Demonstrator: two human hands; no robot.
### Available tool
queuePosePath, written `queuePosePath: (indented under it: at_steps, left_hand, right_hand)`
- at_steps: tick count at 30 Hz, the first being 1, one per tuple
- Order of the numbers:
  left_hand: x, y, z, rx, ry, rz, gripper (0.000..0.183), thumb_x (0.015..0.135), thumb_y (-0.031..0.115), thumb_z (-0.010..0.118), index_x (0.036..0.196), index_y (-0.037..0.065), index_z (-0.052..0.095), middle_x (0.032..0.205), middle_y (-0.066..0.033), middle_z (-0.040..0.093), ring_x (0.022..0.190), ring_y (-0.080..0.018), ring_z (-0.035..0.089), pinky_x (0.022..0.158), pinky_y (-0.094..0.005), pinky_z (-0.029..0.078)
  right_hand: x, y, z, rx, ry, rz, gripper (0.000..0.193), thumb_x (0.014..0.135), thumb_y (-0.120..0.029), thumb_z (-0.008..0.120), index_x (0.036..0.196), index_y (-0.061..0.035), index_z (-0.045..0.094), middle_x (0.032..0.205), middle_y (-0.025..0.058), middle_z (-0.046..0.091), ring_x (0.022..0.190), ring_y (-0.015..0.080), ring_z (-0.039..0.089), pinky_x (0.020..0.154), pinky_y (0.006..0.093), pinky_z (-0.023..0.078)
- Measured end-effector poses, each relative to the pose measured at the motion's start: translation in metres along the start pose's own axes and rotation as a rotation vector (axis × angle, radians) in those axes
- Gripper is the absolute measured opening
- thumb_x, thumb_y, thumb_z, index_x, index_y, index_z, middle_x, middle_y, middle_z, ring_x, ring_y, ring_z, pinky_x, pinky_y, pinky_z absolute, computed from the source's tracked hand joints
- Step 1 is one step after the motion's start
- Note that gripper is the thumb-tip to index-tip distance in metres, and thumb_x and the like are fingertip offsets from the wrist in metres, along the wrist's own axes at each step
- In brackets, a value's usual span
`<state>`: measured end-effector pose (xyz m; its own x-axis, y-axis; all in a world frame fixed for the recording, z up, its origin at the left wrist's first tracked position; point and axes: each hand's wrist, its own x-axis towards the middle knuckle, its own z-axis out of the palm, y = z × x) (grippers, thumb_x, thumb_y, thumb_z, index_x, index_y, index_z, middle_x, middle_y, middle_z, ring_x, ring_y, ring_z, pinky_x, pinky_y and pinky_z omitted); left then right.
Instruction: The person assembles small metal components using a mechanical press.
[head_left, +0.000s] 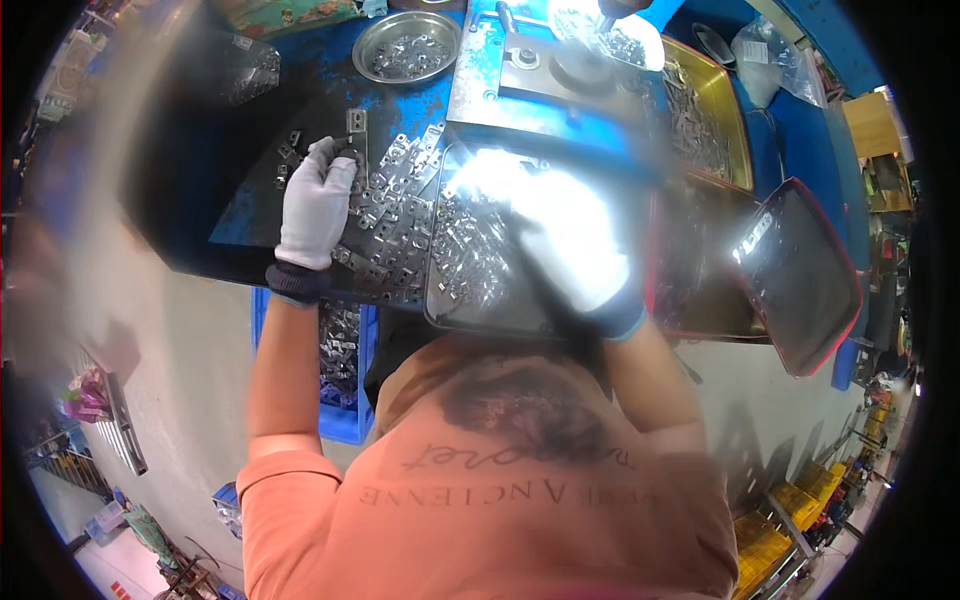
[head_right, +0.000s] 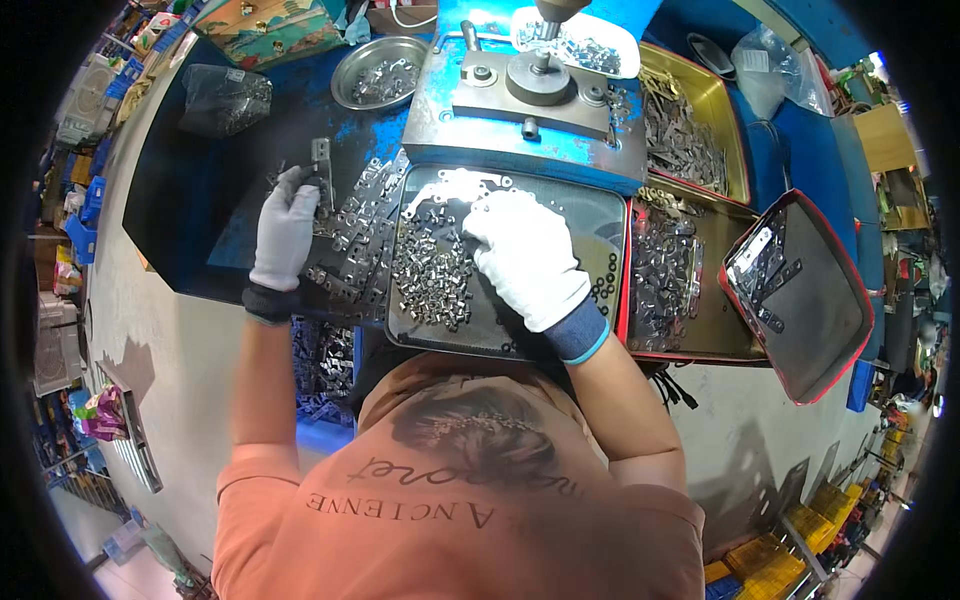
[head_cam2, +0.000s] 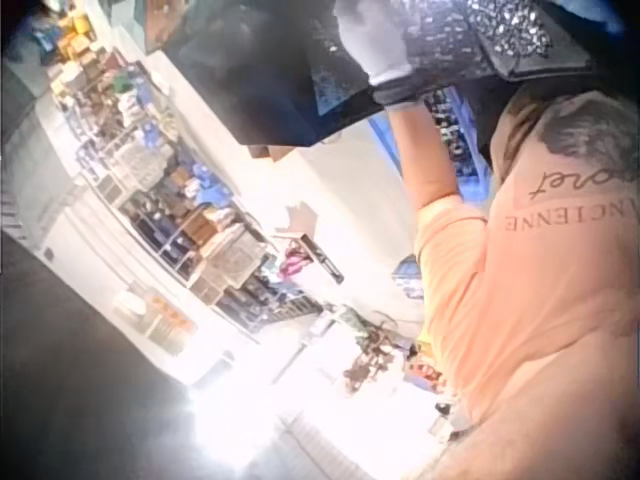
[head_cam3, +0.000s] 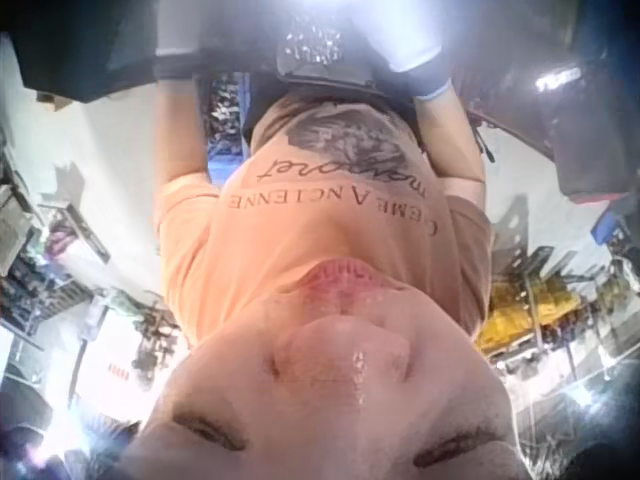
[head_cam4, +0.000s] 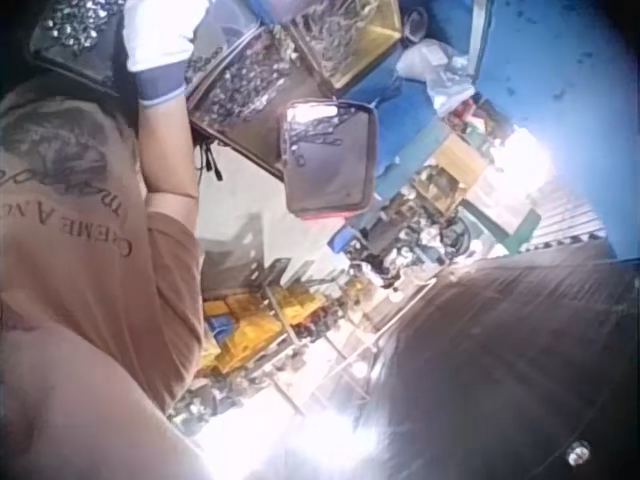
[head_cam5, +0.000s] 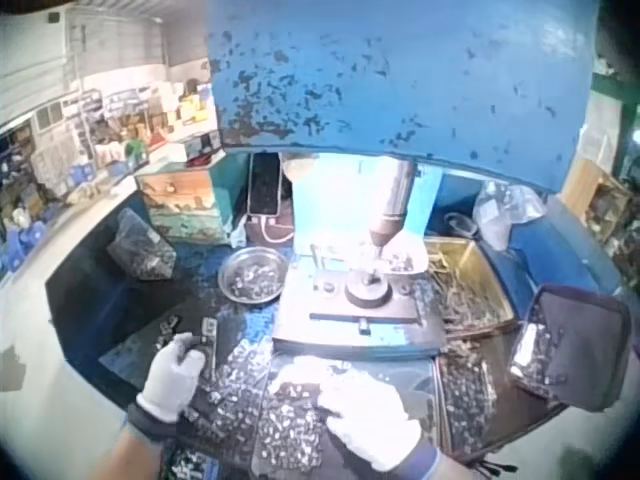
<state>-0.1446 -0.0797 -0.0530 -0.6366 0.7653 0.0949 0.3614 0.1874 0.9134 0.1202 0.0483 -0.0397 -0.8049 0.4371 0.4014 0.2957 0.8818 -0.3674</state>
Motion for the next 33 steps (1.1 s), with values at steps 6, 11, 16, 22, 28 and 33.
queuePosePath:
  at_steps: [6,11,16,22,28,33]
  left_hand:
    - [-0.057,0.072,0.028,-0.62,-0.288,-0.346,0.026,0.09,0.008,0.055,0.114,0.0,0.052,0.098,-0.004,0.058,0.084,-0.0101,0.057,0.074,-0.0223,0.048]
    - [-0.072,0.078,0.07,-0.664,-0.437,-0.121,0.033,0.087,0.001,0.056,0.119,-0.001,0.052,0.108,-0.0057,0.057,0.096,-0.011,0.055,0.08,-0.0252,0.048]
    - [-0.069,0.09,0.086,-0.543,-0.379,-0.007,0.032,0.087,0.0,0.053,0.119,-0.001,0.054,0.1,-0.0033,0.057,0.088,-0.0091,0.053,0.078,-0.0231,0.045]
    - [-0.068,0.104,0.091,-0.661,-0.408,-0.167,0.036,0.086,0.003,0.058,0.122,-0.002,0.053,0.105,-0.004,0.059,0.088,-0.0079,0.053,0.075,-0.0217,0.043]
    - [-0.065,0.105,0.085,-0.705,-0.55,-0.291,0.039,0.084,0.004,0.062,0.122,-0.001,0.053,0.106,-0.0036,0.059,0.088,-0.0074,0.054,0.076,-0.0215,0.044]
    - [-0.069,0.114,0.082,-0.48,-0.576,-0.228,0.031,0.083,0.004,0.063,0.113,-0.002,0.059,0.098,-0.0038,0.062,0.082,-0.0084,0.056,0.072,-0.0217,0.046]
  right_hand:
    - [0.008,-0.021,-0.031,0.436,-0.085,0.263,0.021,0.082,-0.011,0.057,0.099,-0.0017,0.064,0.089,0.0114,0.065,0.084,0.0235,0.062,0.076,0.0311,0.047]
    - [0.013,-0.038,-0.048,0.96,-0.126,0.634,0.024,0.082,-0.005,0.056,0.104,0.0007,0.064,0.092,0.007,0.065,0.087,0.0131,0.059,0.075,0.0263,0.047]
    - [0.008,-0.027,-0.051,1.007,-0.083,0.609,0.02,0.081,-0.004,0.059,0.099,0.0016,0.066,0.088,0.0036,0.065,0.082,0.0105,0.058,0.073,0.0239,0.046]
    - [0.005,-0.018,-0.045,1.207,-0.088,0.685,0.022,0.078,-0.004,0.062,0.099,0.0013,0.064,0.087,0.0041,0.065,0.078,0.0088,0.059,0.065,0.0215,0.046]
    - [-0.003,-0.013,-0.046,1.437,-0.033,0.709,0.036,0.077,-0.007,0.066,0.11,0.0009,0.056,0.09,0.0049,0.064,0.075,0.0078,0.058,0.061,0.0208,0.046]
    - [-0.018,-0.015,-0.059,1.377,-0.048,0.529,0.025,0.077,-0.005,0.068,0.1,-0.0004,0.059,0.089,0.0042,0.063,0.075,0.0087,0.058,0.063,0.0224,0.046]
